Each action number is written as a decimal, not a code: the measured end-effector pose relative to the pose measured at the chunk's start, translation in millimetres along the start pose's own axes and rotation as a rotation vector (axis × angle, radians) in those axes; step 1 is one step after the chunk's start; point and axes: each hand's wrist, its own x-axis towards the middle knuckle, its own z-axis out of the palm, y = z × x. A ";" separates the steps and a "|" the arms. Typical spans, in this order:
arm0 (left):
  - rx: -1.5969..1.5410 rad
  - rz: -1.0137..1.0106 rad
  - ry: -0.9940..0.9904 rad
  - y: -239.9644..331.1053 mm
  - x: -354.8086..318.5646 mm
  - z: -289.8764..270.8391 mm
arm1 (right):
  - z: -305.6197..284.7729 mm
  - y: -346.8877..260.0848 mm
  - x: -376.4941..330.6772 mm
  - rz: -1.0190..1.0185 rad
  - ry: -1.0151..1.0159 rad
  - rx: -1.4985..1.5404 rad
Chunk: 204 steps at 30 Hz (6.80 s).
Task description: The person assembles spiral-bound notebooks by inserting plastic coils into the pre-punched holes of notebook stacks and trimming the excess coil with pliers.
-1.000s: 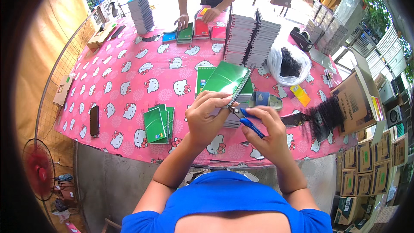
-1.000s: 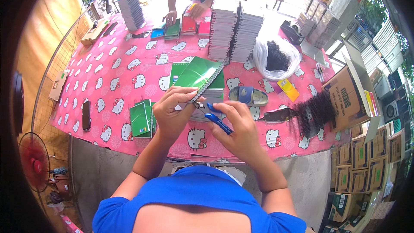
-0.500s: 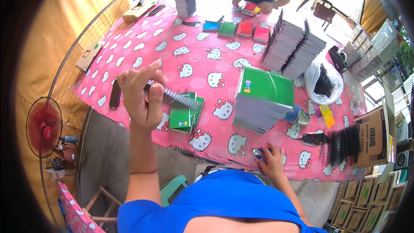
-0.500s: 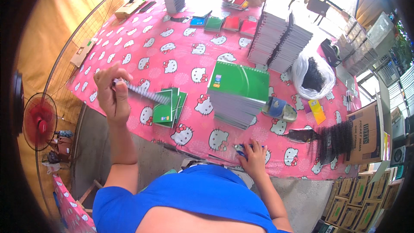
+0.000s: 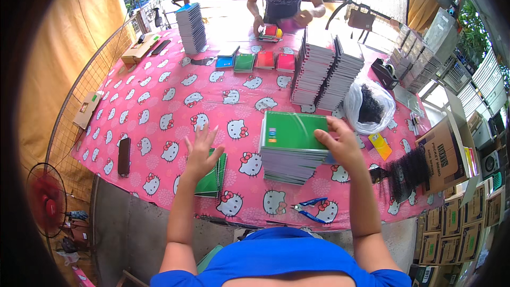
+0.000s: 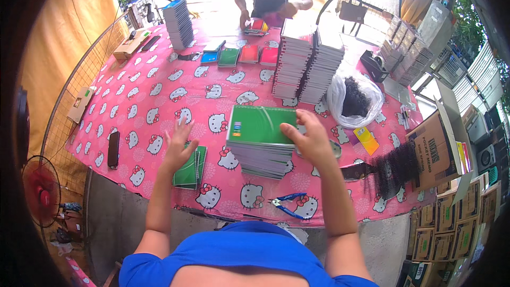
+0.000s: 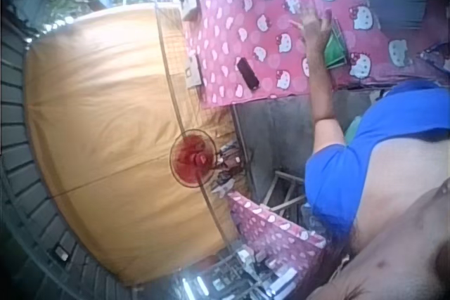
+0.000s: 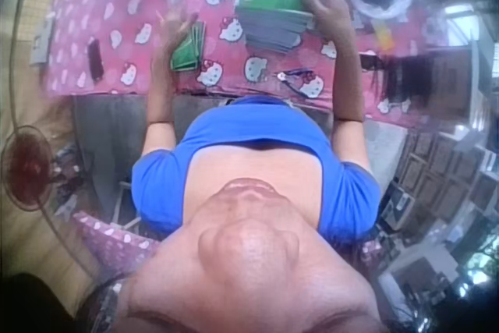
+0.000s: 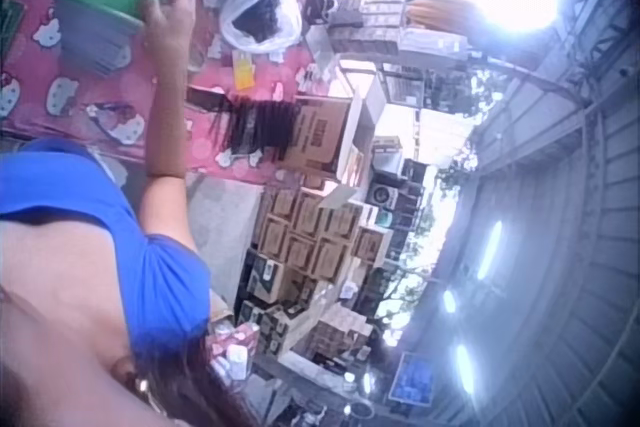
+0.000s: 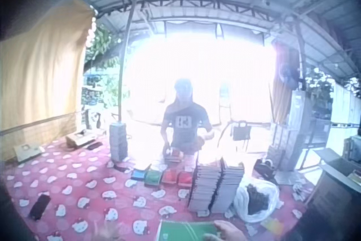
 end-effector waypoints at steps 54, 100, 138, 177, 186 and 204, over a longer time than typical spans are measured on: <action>-0.378 0.497 0.380 233.1 53.3 -40.5 | -60.2 -59.0 -7.7 -0.273 0.157 0.065; -0.357 0.437 0.414 238.5 49.5 -38.3 | -34.6 -71.8 0.7 -0.424 0.279 -0.180; -0.459 0.372 0.283 224.3 46.4 -42.9 | -65.3 58.9 33.6 -0.101 -0.086 1.094; -1.380 0.061 0.161 177.5 41.3 -35.5 | -50.8 17.2 72.8 -0.047 0.054 -0.645; -0.841 0.662 0.637 209.4 26.3 -51.9 | 11.1 137.2 -108.3 0.132 0.021 -0.924; -0.701 0.584 0.527 212.3 -18.0 -2.0 | -13.3 -64.1 -120.6 -0.230 0.161 -0.109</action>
